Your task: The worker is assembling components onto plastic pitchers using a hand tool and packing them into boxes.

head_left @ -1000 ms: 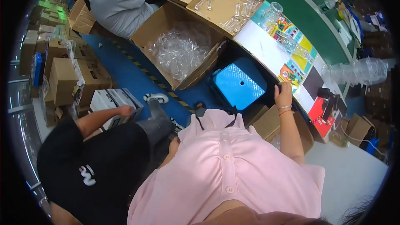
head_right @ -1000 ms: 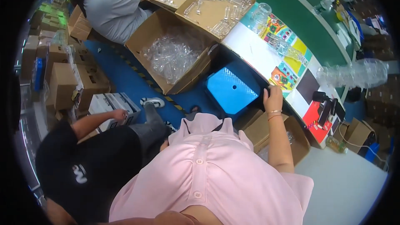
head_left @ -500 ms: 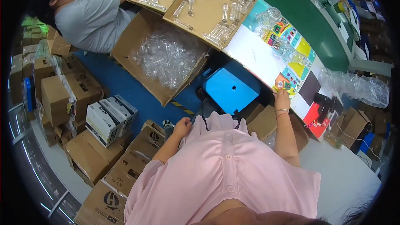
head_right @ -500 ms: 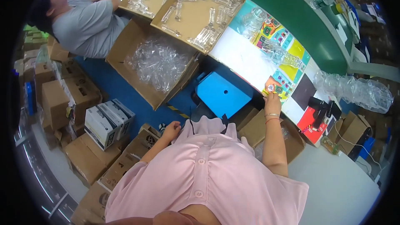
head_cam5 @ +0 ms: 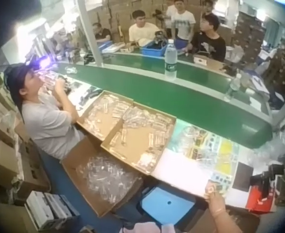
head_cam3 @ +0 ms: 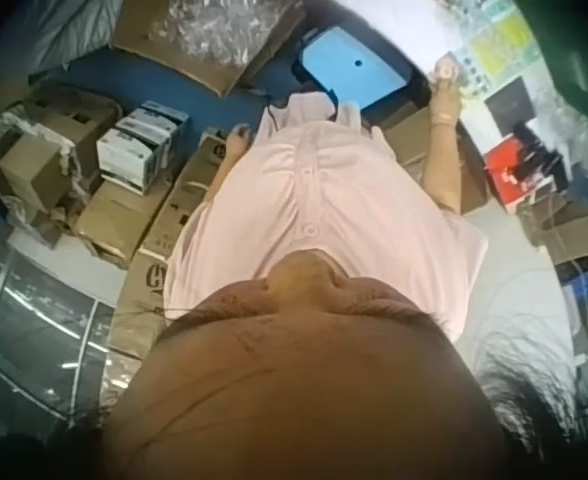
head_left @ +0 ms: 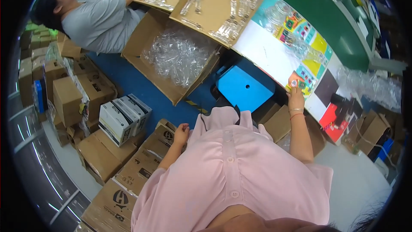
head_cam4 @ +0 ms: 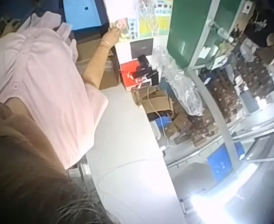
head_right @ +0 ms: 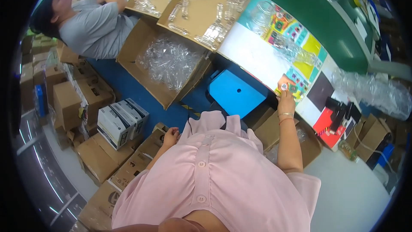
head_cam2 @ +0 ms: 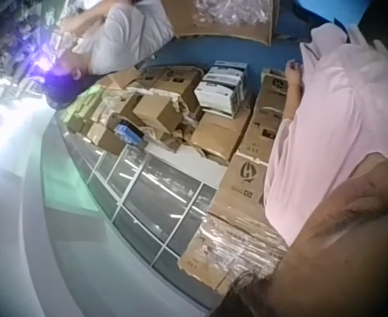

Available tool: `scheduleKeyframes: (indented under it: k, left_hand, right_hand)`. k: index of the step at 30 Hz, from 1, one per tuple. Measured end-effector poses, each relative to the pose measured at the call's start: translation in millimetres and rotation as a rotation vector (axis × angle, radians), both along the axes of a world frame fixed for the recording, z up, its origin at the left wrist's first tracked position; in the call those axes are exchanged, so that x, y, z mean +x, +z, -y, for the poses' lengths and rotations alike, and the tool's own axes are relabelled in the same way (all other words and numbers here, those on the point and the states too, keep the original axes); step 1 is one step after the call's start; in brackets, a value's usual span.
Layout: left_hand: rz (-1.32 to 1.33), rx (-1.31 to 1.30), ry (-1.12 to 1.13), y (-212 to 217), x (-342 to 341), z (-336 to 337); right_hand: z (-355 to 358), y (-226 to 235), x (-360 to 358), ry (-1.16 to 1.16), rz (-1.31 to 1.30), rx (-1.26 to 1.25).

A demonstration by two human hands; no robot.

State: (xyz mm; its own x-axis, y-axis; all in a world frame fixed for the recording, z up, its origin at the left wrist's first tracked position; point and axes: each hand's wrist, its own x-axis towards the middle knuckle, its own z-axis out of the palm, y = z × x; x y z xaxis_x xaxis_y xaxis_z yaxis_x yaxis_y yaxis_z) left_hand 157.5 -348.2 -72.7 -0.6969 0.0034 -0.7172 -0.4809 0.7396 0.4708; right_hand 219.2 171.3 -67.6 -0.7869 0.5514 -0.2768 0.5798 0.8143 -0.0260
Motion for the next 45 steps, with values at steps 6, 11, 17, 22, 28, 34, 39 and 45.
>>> scheduleKeyframes:
  k: [6, 11, 17, 22, 28, 34, 39, 45]
  left_hand:
    - [-0.178, 0.002, -0.488, -9.2, -44.7, -29.8]
    - [-0.152, 0.229, -0.751, -52.6, -95.8, -87.3]
    - [-0.167, 0.267, -0.92, -176.8, -154.1, -149.3]
    - [0.049, 0.287, -0.704, -227.0, -141.3, -209.8]
    - [0.184, 0.432, -0.664, -257.2, -80.4, -200.6]
    - [-0.237, 0.672, -0.796, -331.6, -77.2, -184.7]
    - [-0.361, 0.358, -0.611, -503.3, -136.2, -210.9]
    - [-1.022, -0.187, -1.199, -685.3, -224.0, -224.5]
  right_hand:
    - [8.5, 2.9, 2.7, 0.032, -0.307, 0.069]
    - [93.5, -3.8, 44.7, -0.17, -0.496, -0.012]
    - [247.7, -167.1, 116.5, -0.866, -0.546, -0.245]
    - [280.6, -261.8, 107.9, -1.332, -0.771, -0.505]
    - [218.8, -248.6, 120.4, -1.29, -0.647, -0.277]
    - [173.5, -229.3, 103.2, -0.606, -0.432, 0.206]
    - [170.3, -244.8, 78.6, -0.343, -0.363, 0.15]
    - [169.9, -248.6, 68.3, -0.315, -0.368, 0.149]
